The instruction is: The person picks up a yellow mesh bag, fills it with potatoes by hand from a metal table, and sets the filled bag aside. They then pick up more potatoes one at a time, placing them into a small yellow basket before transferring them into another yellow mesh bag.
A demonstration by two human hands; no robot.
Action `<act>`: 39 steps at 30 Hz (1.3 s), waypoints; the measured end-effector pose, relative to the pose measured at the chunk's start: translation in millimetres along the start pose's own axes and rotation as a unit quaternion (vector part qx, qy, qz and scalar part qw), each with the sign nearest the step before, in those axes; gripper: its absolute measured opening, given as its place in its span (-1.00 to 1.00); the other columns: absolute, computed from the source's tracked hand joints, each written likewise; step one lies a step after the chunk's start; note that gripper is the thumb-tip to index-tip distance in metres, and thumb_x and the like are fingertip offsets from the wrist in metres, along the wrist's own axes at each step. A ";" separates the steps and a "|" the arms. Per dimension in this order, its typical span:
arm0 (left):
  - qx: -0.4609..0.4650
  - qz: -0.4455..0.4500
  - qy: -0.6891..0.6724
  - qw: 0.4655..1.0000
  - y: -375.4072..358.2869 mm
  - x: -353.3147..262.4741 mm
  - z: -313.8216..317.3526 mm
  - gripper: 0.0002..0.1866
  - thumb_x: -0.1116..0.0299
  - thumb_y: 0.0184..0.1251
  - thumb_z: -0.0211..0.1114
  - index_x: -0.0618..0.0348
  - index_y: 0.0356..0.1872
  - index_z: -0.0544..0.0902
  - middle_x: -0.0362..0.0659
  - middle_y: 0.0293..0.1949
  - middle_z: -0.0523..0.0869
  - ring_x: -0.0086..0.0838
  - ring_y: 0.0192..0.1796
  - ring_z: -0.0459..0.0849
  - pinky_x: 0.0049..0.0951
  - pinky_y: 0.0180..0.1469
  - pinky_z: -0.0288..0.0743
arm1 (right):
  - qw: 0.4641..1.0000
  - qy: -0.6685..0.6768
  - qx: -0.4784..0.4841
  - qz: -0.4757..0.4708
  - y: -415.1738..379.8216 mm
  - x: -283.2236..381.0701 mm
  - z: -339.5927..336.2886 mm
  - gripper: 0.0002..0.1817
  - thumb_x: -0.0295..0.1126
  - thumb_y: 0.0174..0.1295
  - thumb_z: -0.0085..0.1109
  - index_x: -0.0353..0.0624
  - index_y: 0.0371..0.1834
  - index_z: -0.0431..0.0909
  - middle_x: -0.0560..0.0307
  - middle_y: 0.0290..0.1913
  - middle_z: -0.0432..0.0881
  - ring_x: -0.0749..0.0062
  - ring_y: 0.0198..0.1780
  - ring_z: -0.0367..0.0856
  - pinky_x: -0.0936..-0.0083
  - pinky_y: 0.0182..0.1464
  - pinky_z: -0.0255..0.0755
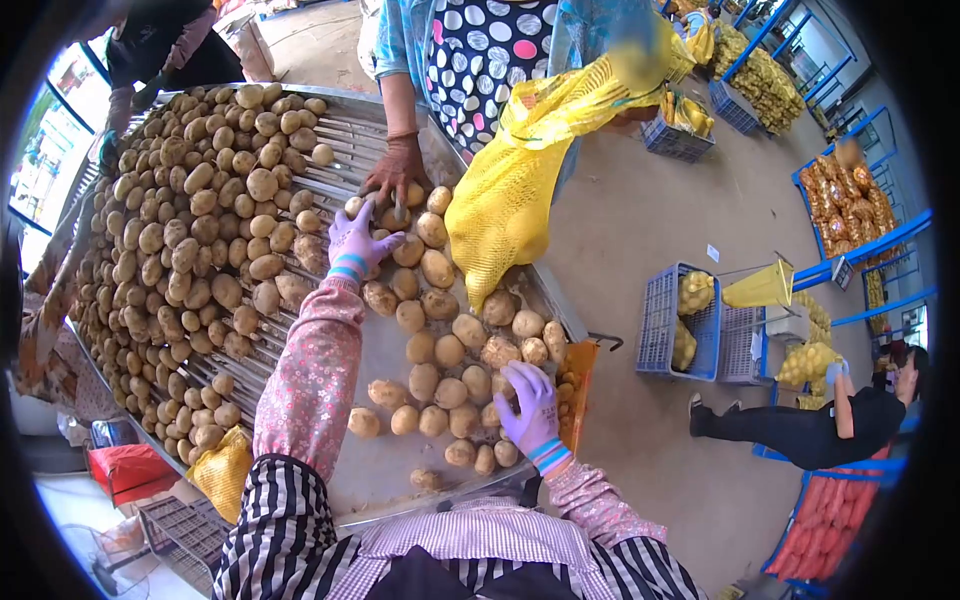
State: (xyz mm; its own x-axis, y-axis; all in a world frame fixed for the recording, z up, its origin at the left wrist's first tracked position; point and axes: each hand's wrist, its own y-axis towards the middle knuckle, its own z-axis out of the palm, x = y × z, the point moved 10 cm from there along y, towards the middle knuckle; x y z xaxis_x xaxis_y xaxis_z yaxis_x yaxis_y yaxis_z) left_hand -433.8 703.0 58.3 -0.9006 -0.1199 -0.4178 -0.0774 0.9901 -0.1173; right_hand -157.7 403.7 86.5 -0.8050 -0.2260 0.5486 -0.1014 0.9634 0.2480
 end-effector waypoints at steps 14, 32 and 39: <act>-0.018 0.203 -0.002 0.979 -219.4 -5.2 34.0 -0.28 0.03 0.19 0.47 -0.29 0.45 0.53 0.11 0.48 0.42 0.02 0.41 0.46 0.15 0.46 0.21 | 0.997 -0.074 -0.019 0.007 152.0 -11.1 76.3 -0.19 -0.24 0.20 0.46 -0.14 0.50 0.29 -0.12 0.57 0.22 -0.16 0.45 0.36 0.05 0.46 0.36; -0.167 0.199 -0.003 0.966 -111.3 -27.4 18.3 -0.15 -0.08 0.24 0.49 0.08 0.48 0.42 0.18 0.45 0.44 0.17 0.43 0.43 0.04 0.46 0.33 | 0.990 -0.068 0.123 0.013 45.8 -18.3 61.5 -0.60 -0.09 0.32 0.34 0.03 0.15 0.60 0.01 0.00 0.63 -0.02 0.08 0.63 0.07 0.17 0.50; 0.130 0.200 -0.111 0.965 -103.1 -61.9 85.1 0.03 -0.29 0.13 0.50 -0.04 0.58 0.33 0.08 0.38 0.54 0.06 0.44 0.47 -0.03 0.46 0.32 | 0.969 0.213 0.004 0.123 -57.7 -47.5 -12.3 -0.57 -0.07 0.39 0.35 -0.15 0.13 0.63 0.03 0.03 0.71 0.17 0.08 0.68 0.29 0.22 0.51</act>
State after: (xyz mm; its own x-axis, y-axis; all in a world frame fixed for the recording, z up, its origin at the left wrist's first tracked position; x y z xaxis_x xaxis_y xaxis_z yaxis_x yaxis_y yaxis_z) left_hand -333.7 602.0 19.6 -0.7200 0.2258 -0.6563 0.3922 0.9125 -0.1163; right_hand -106.3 357.1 56.0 -0.4904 -0.0273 0.8711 0.0563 0.9964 0.0629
